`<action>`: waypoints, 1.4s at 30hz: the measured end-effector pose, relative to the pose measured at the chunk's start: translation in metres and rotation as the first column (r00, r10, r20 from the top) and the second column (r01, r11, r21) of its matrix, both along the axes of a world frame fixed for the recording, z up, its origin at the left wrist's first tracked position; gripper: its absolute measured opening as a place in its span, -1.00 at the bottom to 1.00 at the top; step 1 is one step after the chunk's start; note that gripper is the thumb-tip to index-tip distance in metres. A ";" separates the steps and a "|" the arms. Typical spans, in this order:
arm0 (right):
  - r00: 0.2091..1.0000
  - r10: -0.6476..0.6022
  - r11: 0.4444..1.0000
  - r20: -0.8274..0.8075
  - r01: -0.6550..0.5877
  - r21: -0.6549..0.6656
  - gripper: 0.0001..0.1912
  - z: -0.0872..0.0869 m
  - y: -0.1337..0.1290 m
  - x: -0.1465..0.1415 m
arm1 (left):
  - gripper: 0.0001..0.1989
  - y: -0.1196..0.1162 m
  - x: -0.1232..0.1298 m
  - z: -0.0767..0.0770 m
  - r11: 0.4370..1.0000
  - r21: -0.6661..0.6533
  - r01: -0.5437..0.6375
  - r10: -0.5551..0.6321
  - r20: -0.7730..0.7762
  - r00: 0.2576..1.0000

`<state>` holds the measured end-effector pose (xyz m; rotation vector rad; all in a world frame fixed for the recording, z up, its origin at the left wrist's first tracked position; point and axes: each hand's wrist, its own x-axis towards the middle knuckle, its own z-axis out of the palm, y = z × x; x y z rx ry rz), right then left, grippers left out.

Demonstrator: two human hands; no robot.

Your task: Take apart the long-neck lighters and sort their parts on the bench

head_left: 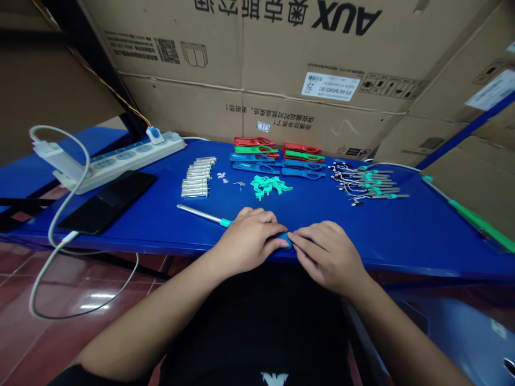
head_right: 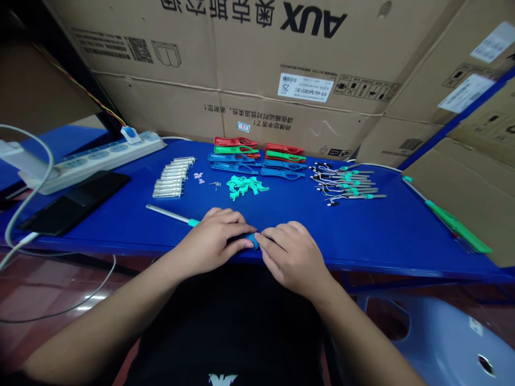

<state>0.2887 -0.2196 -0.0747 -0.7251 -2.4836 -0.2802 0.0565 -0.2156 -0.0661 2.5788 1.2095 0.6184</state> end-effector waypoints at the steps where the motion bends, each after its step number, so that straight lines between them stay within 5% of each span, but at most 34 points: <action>1: 1.000 -0.005 1.000 -0.020 0.005 -0.007 -0.74 -0.001 0.000 0.000 | -0.73 0.000 0.000 0.001 1.000 -0.004 0.001 -0.001 0.003 1.000; 26: 1.000 -0.017 0.999 0.022 0.018 -0.047 -0.70 0.001 -0.004 0.001 | -0.71 0.000 0.001 0.002 1.000 0.005 0.003 -0.003 -0.008 1.000; 37: 0.990 -0.056 0.976 -0.129 0.026 -0.218 -0.68 0.004 -0.003 0.001 | -0.66 -0.005 0.004 0.000 0.996 0.079 -0.031 0.035 -0.055 0.998; 42: 0.994 -0.050 0.981 -0.102 0.030 -0.190 -0.73 0.002 -0.004 0.002 | -0.65 -0.006 0.005 -0.001 0.993 0.113 -0.040 0.048 -0.065 0.997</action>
